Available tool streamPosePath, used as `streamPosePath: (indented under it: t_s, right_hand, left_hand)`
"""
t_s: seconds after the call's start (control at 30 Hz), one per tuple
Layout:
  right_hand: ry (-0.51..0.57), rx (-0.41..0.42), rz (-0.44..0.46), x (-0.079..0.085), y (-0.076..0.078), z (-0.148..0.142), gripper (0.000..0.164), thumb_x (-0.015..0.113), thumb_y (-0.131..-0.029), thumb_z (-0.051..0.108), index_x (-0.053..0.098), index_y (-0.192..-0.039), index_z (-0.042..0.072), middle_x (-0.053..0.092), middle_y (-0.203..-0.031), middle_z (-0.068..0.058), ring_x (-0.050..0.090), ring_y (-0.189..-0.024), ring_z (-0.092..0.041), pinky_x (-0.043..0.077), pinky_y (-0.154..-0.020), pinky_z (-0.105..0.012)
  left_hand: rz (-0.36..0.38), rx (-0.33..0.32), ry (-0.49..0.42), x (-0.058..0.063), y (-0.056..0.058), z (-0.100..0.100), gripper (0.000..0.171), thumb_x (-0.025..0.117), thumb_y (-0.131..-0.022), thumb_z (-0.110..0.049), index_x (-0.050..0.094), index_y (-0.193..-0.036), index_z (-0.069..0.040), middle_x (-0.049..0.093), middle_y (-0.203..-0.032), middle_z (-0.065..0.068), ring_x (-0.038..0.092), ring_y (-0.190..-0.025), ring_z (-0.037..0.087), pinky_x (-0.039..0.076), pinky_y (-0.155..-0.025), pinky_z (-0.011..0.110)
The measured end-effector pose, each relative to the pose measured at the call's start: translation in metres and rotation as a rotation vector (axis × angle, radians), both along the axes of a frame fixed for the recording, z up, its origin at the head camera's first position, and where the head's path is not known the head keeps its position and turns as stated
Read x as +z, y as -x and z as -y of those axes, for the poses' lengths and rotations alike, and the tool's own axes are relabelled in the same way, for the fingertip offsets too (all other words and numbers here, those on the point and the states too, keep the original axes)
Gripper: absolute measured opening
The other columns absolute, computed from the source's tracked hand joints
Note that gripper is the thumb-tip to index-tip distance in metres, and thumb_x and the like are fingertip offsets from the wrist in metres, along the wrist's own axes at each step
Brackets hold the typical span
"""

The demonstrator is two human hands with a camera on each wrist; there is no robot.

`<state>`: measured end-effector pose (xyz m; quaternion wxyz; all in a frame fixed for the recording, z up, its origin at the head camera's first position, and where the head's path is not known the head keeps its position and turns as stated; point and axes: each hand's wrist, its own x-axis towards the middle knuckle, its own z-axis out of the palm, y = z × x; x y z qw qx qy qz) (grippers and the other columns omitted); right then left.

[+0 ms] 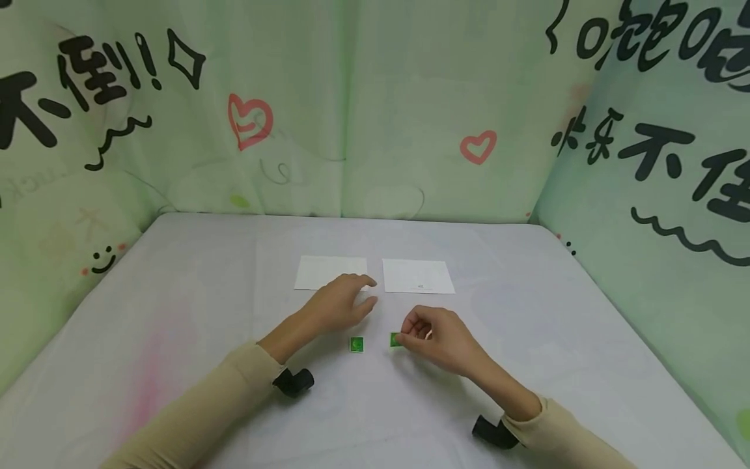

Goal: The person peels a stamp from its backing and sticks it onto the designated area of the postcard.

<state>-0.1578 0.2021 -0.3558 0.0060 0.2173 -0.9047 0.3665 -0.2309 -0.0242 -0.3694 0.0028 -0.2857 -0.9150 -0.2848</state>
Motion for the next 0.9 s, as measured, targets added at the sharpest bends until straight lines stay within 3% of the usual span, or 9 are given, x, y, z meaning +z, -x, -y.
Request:
streamPosePath:
  t_s: [0.23, 0.47, 0.57, 0.7, 0.8, 0.9]
  right_hand:
    - [-0.001, -0.049, -0.178, 0.006, -0.017, 0.003, 0.019, 0.079, -0.087, 0.009, 0.064, -0.081, 0.018, 0.061, -0.073, 0.015, 0.057, -0.068, -0.001, 0.05, -0.063, -0.023]
    - [-0.081, -0.065, -0.435, 0.007, -0.028, 0.009, 0.023, 0.082, -0.084, 0.009, 0.062, -0.081, 0.021, 0.058, -0.073, 0.019, 0.054, -0.067, 0.004, 0.05, -0.063, -0.022]
    - [-0.112, -0.044, -0.586, 0.006, -0.029, 0.012, 0.022, 0.081, -0.082, 0.008, 0.061, -0.082, 0.019, 0.06, -0.072, 0.016, 0.056, -0.066, 0.003, 0.05, -0.06, -0.02]
    - [-0.114, 0.003, -0.783, 0.005, -0.029, 0.015, 0.021, 0.078, -0.076, 0.003, 0.062, -0.083, 0.014, 0.061, -0.069, 0.01, 0.058, -0.062, -0.001, 0.046, -0.054, -0.016]
    - [-0.092, 0.035, -0.864, 0.006, -0.029, 0.016, 0.021, 0.076, -0.074, 0.0, 0.063, -0.084, 0.013, 0.062, -0.068, 0.008, 0.058, -0.059, -0.003, 0.044, -0.05, -0.015]
    - [-0.08, 0.052, -0.9, 0.006, -0.029, 0.018, 0.015, 0.071, -0.077, 0.001, 0.064, -0.084, 0.012, 0.063, -0.066, 0.005, 0.058, -0.057, -0.006, 0.043, -0.048, -0.016]
  left_hand:
    - [0.004, 0.012, -0.161, 0.004, -0.034, 0.013, 0.027, 0.063, -0.101, -0.024, 0.07, -0.12, -0.005, 0.075, -0.116, 0.011, 0.07, -0.109, 0.029, 0.055, -0.094, 0.046]
    - [-0.006, -0.08, -0.306, 0.006, -0.059, 0.017, 0.016, 0.062, -0.101, -0.018, 0.074, -0.103, -0.007, 0.077, -0.096, 0.0, 0.072, -0.09, 0.012, 0.058, -0.08, 0.033]
    - [0.067, -0.101, -0.37, 0.006, -0.068, 0.017, 0.018, 0.062, -0.101, -0.017, 0.075, -0.1, -0.005, 0.076, -0.086, 0.001, 0.067, -0.073, 0.009, 0.054, -0.069, 0.027]
    - [0.197, -0.115, -0.444, 0.008, -0.078, 0.016, 0.021, 0.061, -0.102, -0.019, 0.074, -0.1, -0.003, 0.075, -0.078, 0.006, 0.067, -0.066, 0.018, 0.048, -0.06, 0.026]
    - [0.259, -0.128, -0.5, 0.01, -0.084, 0.014, 0.022, 0.061, -0.103, -0.02, 0.074, -0.101, -0.002, 0.076, -0.078, 0.009, 0.072, -0.072, 0.025, 0.049, -0.062, 0.027]
    - [0.289, -0.138, -0.545, 0.012, -0.088, 0.011, 0.023, 0.061, -0.103, -0.021, 0.074, -0.103, -0.002, 0.075, -0.077, 0.011, 0.073, -0.073, 0.025, 0.049, -0.064, 0.027]
